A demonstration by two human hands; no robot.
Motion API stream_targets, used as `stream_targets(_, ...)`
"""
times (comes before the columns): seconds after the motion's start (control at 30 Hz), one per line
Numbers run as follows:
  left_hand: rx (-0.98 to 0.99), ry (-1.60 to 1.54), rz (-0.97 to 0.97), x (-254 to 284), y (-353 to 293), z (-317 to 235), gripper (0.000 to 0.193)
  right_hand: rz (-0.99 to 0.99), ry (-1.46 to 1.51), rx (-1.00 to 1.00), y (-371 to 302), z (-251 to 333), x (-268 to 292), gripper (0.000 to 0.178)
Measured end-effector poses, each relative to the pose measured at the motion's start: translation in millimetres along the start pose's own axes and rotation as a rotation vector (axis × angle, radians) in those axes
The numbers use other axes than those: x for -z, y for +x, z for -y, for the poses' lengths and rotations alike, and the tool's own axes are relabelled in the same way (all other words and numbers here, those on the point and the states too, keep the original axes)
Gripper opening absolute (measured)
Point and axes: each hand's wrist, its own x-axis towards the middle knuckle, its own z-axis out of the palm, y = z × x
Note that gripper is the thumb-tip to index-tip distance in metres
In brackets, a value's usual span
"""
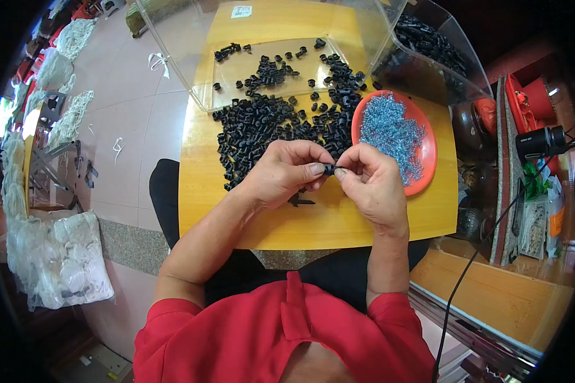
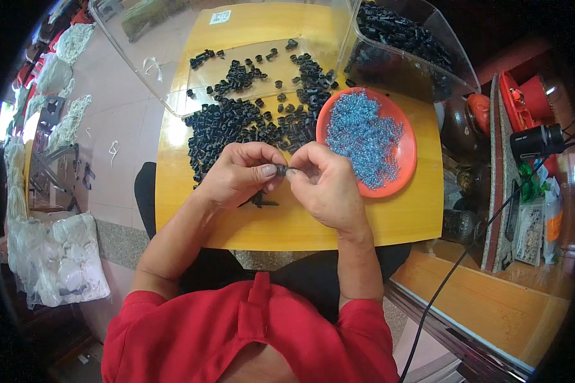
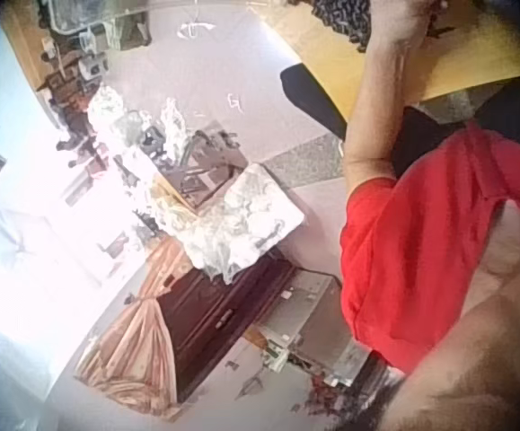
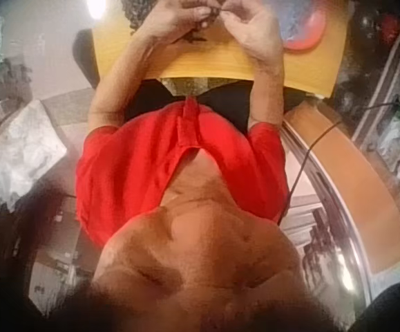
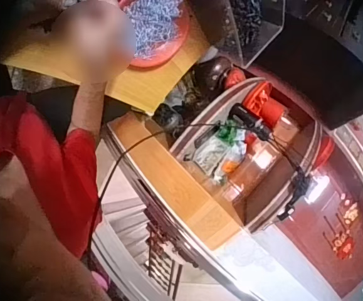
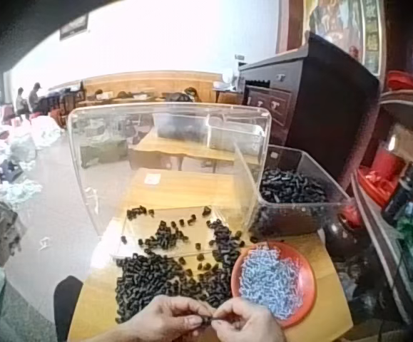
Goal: Assembling small metal pins into black plastic components at a workshop table.
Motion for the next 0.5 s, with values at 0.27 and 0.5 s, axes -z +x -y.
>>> stream_targets(0.27, -0.165, 0.642, -0.208, -9.8, -3.1, -3.4, 0.009, 0.054, 0.002, 0.045, 8.3, -13.9, -2.1, 0.004)
stream_targets(0.5, -0.225, 0.736, -0.255, -10.7, -4.3, 0.6, 0.007, 0.004, -0.181, 0.047, 7.2, -11.5, -2.6, 0.003)
